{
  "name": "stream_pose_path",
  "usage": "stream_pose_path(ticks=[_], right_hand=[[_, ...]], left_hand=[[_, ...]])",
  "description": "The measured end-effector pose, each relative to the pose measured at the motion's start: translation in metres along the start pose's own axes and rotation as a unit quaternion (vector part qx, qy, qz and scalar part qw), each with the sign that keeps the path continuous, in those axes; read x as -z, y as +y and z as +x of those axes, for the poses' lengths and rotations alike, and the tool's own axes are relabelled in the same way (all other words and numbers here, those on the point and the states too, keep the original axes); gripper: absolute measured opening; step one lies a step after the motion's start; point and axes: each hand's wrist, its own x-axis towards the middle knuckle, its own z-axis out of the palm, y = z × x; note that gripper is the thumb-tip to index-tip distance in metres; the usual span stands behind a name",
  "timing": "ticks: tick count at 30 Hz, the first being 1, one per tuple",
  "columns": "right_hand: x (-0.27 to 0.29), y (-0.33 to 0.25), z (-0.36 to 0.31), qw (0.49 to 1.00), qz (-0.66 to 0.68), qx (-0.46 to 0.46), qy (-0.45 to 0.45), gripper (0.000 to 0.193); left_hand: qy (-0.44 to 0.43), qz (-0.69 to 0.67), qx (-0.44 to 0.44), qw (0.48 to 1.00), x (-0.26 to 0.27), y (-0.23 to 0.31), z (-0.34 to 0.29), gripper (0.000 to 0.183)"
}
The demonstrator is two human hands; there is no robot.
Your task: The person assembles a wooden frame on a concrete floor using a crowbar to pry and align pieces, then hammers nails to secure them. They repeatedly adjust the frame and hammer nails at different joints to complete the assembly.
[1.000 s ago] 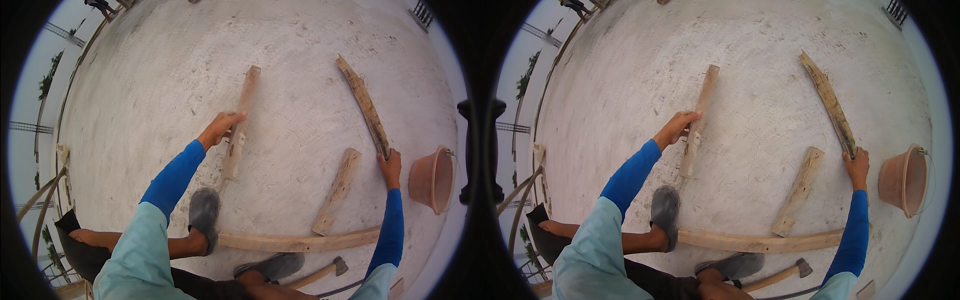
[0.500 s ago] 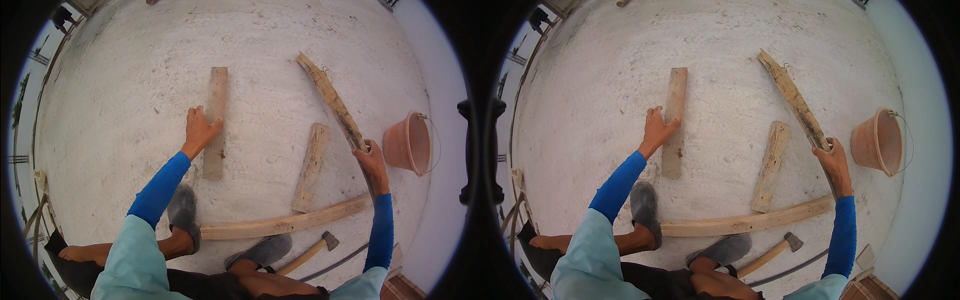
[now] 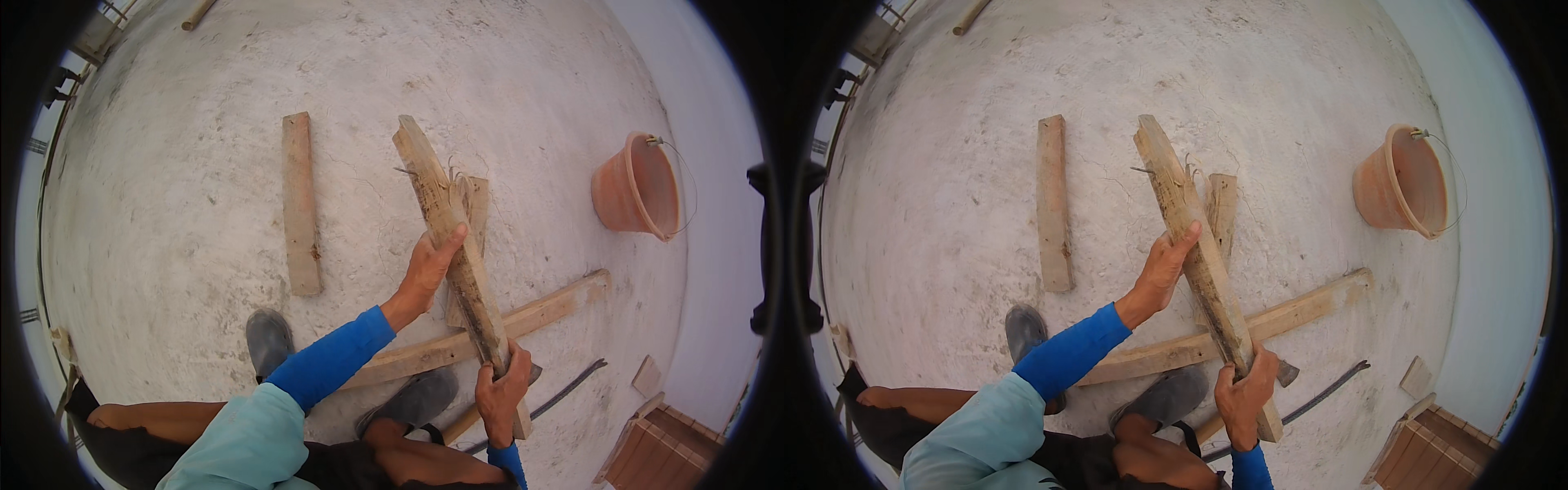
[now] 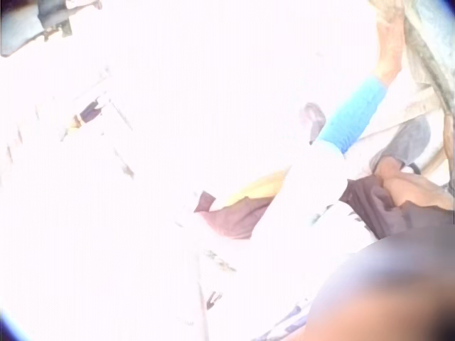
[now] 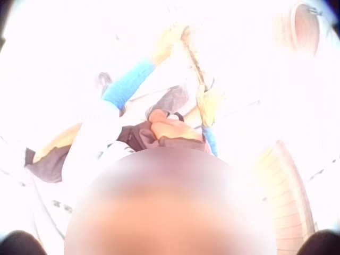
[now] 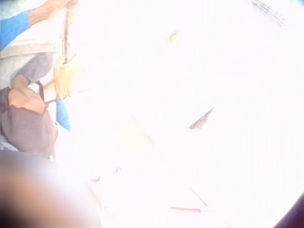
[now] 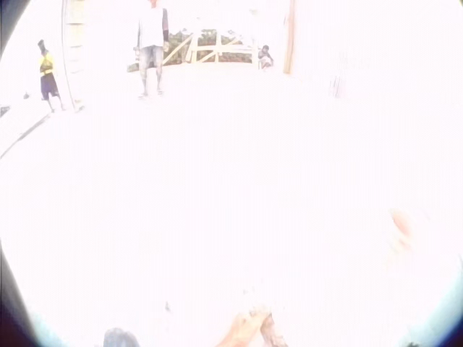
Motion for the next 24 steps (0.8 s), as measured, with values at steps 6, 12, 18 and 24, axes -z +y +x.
stream_pose_path(ticks=[6,12,18,24], right_hand=[[0.038,0.017,0.003,0.980,0.125,-0.030,-0.154,0.081],[0.087,0.003,0.038,0.936,-0.283,0.099,-0.183,0.117],[0.076,-0.019,0.073,0.961,-0.233,0.144,-0.033,0.096],[0.060,0.028,0.154,0.963,-0.158,0.193,-0.104,0.055]], left_hand=[[-0.009,-0.141,0.024,0.990,-0.008,0.004,-0.033,0.050],[0.021,-0.205,0.053,0.977,-0.044,0.005,-0.063,0.045],[0.069,-0.278,0.057,0.956,-0.061,0.001,-0.083,0.054],[-0.074,-0.192,0.080,0.975,-0.065,-0.008,-0.082,0.062]])
